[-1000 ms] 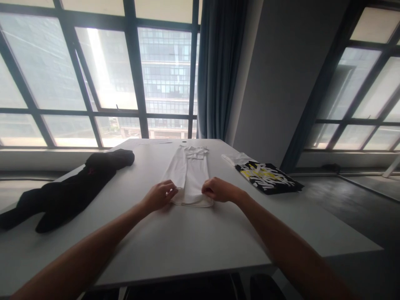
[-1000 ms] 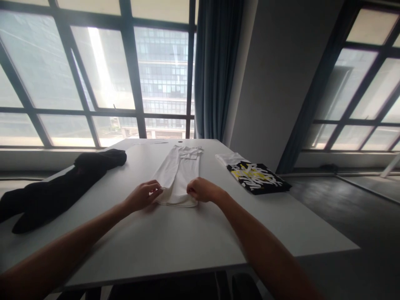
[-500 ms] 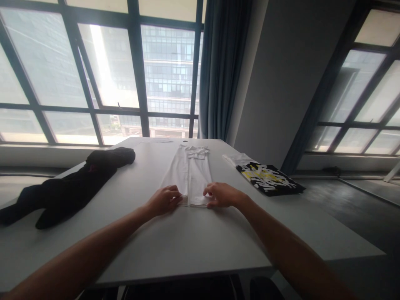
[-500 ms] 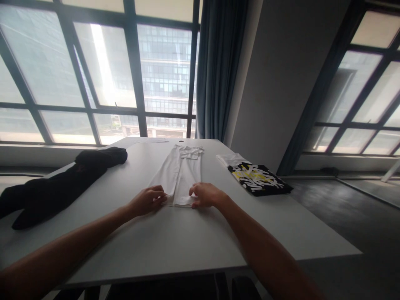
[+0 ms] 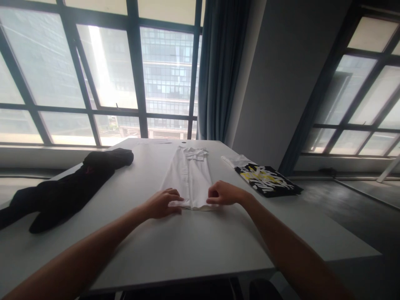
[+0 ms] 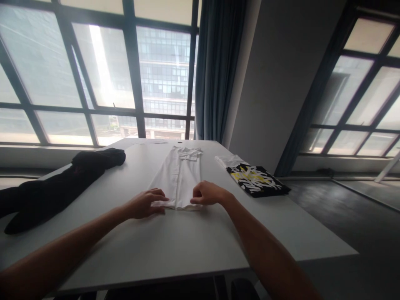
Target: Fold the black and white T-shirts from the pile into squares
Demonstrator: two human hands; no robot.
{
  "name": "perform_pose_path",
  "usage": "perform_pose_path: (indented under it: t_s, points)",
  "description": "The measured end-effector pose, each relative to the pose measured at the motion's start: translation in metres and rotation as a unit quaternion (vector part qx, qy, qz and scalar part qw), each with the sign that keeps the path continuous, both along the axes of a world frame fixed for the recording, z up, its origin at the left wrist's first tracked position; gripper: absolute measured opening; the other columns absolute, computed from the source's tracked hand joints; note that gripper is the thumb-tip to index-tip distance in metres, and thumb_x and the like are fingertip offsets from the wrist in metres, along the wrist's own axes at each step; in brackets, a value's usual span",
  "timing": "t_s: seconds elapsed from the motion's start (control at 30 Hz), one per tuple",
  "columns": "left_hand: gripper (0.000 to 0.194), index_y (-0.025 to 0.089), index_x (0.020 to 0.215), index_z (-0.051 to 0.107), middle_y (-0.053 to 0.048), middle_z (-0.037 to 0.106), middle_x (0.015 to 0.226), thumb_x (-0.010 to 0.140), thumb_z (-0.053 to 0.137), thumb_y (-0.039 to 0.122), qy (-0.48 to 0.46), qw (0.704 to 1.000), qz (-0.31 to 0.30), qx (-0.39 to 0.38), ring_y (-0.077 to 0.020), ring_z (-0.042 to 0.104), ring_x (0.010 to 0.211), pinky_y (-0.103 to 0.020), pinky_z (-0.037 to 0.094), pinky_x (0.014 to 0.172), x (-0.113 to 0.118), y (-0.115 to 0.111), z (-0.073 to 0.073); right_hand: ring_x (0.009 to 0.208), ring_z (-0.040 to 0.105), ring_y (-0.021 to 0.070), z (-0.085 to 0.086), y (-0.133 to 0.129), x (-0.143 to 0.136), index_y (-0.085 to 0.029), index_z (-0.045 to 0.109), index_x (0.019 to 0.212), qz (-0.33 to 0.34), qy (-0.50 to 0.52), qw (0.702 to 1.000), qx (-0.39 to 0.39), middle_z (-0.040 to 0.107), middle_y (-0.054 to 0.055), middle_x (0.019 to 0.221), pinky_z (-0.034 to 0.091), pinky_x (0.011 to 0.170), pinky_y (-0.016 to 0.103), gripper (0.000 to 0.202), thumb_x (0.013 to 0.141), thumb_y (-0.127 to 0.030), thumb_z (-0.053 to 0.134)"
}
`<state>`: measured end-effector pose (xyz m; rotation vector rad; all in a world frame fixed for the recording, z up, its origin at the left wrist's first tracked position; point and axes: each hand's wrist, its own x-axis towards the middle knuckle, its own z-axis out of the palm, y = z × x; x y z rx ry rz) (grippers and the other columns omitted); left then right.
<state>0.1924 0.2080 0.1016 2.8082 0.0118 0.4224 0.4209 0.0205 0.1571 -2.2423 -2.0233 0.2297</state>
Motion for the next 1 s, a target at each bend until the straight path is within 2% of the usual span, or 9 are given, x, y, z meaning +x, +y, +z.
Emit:
perform_pose_path:
  t_s: [0.13,0.23,0.4,0.53,0.67,0.73,0.8,0.87,1.0]
  points:
    - [0.055,0.025,0.117,0.072,-0.010,0.067,0.117,0.074,0.075,0.060,0.059,0.996,0.060,0.013,-0.0278,0.064,0.103,-0.037,0.051,0.087,-0.021,0.034,0.010,0.078,0.066,0.0165,-0.005,0.004,0.015,-0.020,0.076,0.096,-0.098,-0.032,0.992,0.076,0.076,0.005,0.091,0.041,0.066,0.024,0.027,0.089,-0.043,0.062]
    - [0.041,0.023,0.104,0.075,-0.009,0.069,0.106,0.084,0.064,0.057,0.093,0.994,0.063,-0.002,-0.0226,0.066,0.087,-0.033,0.051,0.076,-0.029,0.045,0.008,0.087,0.068,0.0192,-0.017,0.011,0.024,-0.019,0.072,0.111,-0.158,-0.037,0.987,0.021,0.076,0.007,0.100,0.043,0.070,0.025,0.033,0.089,-0.041,0.063]
    - [0.035,0.018,0.090,0.073,-0.010,0.069,0.092,0.096,0.046,0.039,0.062,0.998,0.020,-0.002,-0.0182,0.063,0.076,-0.029,0.048,0.070,-0.026,0.032,0.008,0.088,0.068,0.0173,-0.032,0.020,0.032,-0.016,0.066,0.121,-0.139,-0.003,0.990,-0.030,0.076,0.007,0.101,0.044,0.071,0.022,0.037,0.086,-0.029,0.065]
    - [0.036,0.019,0.080,0.073,-0.007,0.068,0.080,0.094,0.052,0.044,0.053,0.998,-0.027,-0.029,-0.0162,0.060,0.068,-0.027,0.046,0.064,-0.026,0.014,0.017,0.084,0.068,0.0170,-0.021,0.011,0.039,-0.015,0.071,0.111,-0.132,0.003,0.990,-0.044,0.076,0.007,0.098,0.045,0.068,0.022,0.032,0.079,-0.019,0.069]
    - [0.038,0.019,0.080,0.077,-0.003,0.070,0.070,0.085,0.064,0.055,0.137,0.974,-0.103,-0.148,-0.0139,0.059,0.060,-0.024,0.047,0.057,-0.028,0.002,0.024,0.065,0.067,0.0153,-0.010,-0.003,0.051,-0.013,0.074,0.091,-0.121,0.126,0.975,-0.135,0.075,0.007,0.079,0.047,0.059,0.022,0.023,0.086,-0.033,0.065]
    - [0.043,0.019,0.082,0.078,-0.004,0.071,0.068,0.087,0.062,0.058,0.157,0.965,-0.099,-0.185,-0.0142,0.060,0.059,-0.025,0.049,0.057,-0.025,0.001,0.023,0.066,0.068,0.0161,-0.012,-0.002,0.055,-0.014,0.074,0.085,-0.141,0.114,0.980,-0.087,0.075,0.008,0.079,0.047,0.060,0.023,0.033,0.092,-0.041,0.057]
    - [0.048,0.018,0.089,0.077,-0.007,0.074,0.078,0.091,0.055,0.060,0.105,0.979,-0.048,-0.166,-0.0165,0.064,0.066,-0.027,0.053,0.062,-0.021,0.005,0.018,0.078,0.070,0.0185,-0.020,0.006,0.056,-0.016,0.075,0.089,-0.181,0.041,0.983,0.010,0.077,0.009,0.090,0.048,0.066,0.025,0.033,0.093,-0.043,0.056]
    - [0.053,0.018,0.104,0.075,-0.012,0.075,0.102,0.092,0.050,0.063,0.027,0.994,0.017,-0.108,-0.0219,0.068,0.086,-0.033,0.056,0.075,-0.017,0.014,0.009,0.092,0.070,0.0213,-0.031,0.018,0.055,-0.019,0.076,0.098,-0.220,-0.027,0.972,0.073,0.076,0.009,0.100,0.048,0.073,0.026,0.029,0.090,-0.043,0.061]
    - [0.067,0.021,0.138,0.059,-0.015,0.055,0.146,0.089,0.051,0.067,0.035,0.998,0.052,-0.003,-0.0314,0.050,0.134,-0.048,0.043,0.109,-0.013,0.034,-0.011,0.101,0.069,0.0229,-0.050,0.038,0.053,-0.022,0.075,0.102,-0.268,-0.055,0.959,0.069,0.076,0.008,0.107,0.048,0.077,0.026,0.027,0.089,-0.042,0.063]
